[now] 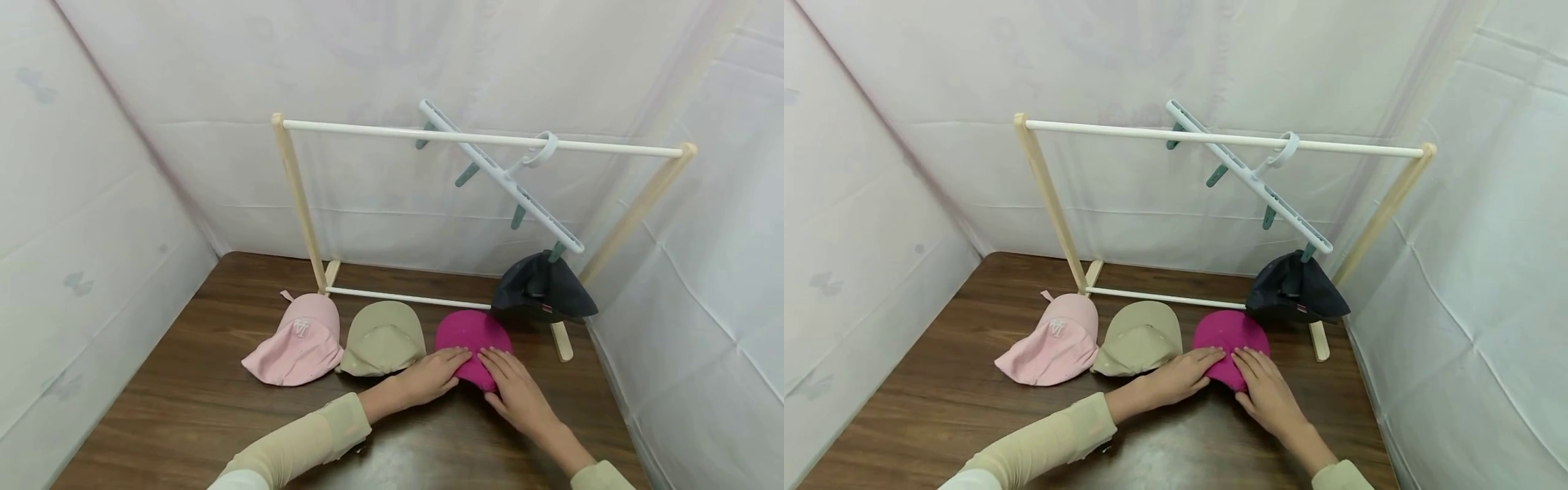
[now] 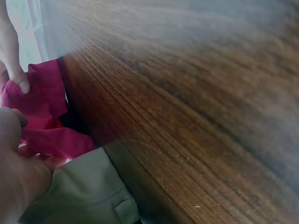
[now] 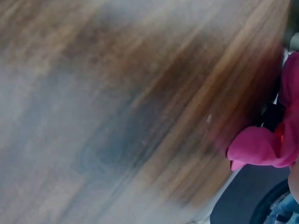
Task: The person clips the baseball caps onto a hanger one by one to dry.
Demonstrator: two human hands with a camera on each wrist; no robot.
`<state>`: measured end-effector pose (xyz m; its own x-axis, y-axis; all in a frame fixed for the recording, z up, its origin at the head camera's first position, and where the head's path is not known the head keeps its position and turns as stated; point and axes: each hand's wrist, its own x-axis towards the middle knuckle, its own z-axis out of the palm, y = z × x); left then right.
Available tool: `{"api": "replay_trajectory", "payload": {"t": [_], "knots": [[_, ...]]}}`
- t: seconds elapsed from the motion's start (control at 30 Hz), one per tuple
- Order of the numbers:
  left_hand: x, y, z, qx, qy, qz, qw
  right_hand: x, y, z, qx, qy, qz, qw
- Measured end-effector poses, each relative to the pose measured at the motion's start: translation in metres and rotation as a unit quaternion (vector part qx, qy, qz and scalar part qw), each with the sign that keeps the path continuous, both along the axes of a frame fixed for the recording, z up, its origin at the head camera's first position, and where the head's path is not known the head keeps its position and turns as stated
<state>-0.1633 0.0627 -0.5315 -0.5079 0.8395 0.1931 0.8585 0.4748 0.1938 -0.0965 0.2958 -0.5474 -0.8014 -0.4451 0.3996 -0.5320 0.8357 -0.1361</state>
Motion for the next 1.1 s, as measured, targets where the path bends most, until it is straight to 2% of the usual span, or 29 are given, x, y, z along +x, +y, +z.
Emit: {"api": "replay_trajectory", "payload": {"t": [0.13,0.3,0.5,0.8,1.1], "knots": [[0.002,-0.002,0.004,0.004,0.013,0.004,0.9999,-0.002,0.000,0.007,0.000,-0.004,-0.005,1.000],[0.005,-0.001,0.008,0.036,0.011,0.011,0.9993,-0.004,0.002,0.017,-0.023,-0.006,-0.011,1.000],[0.002,0.003,0.012,0.067,0.019,0.010,0.9975,-0.008,0.005,0.028,-0.045,0.008,-0.014,0.999],[-0.001,0.003,0.019,0.074,-0.003,0.010,0.9972,-0.016,0.004,0.039,-0.058,0.016,-0.014,0.998],[-0.002,0.005,0.021,0.080,-0.036,0.020,0.9960,-0.020,0.002,0.046,-0.058,0.026,-0.012,0.998]]}}
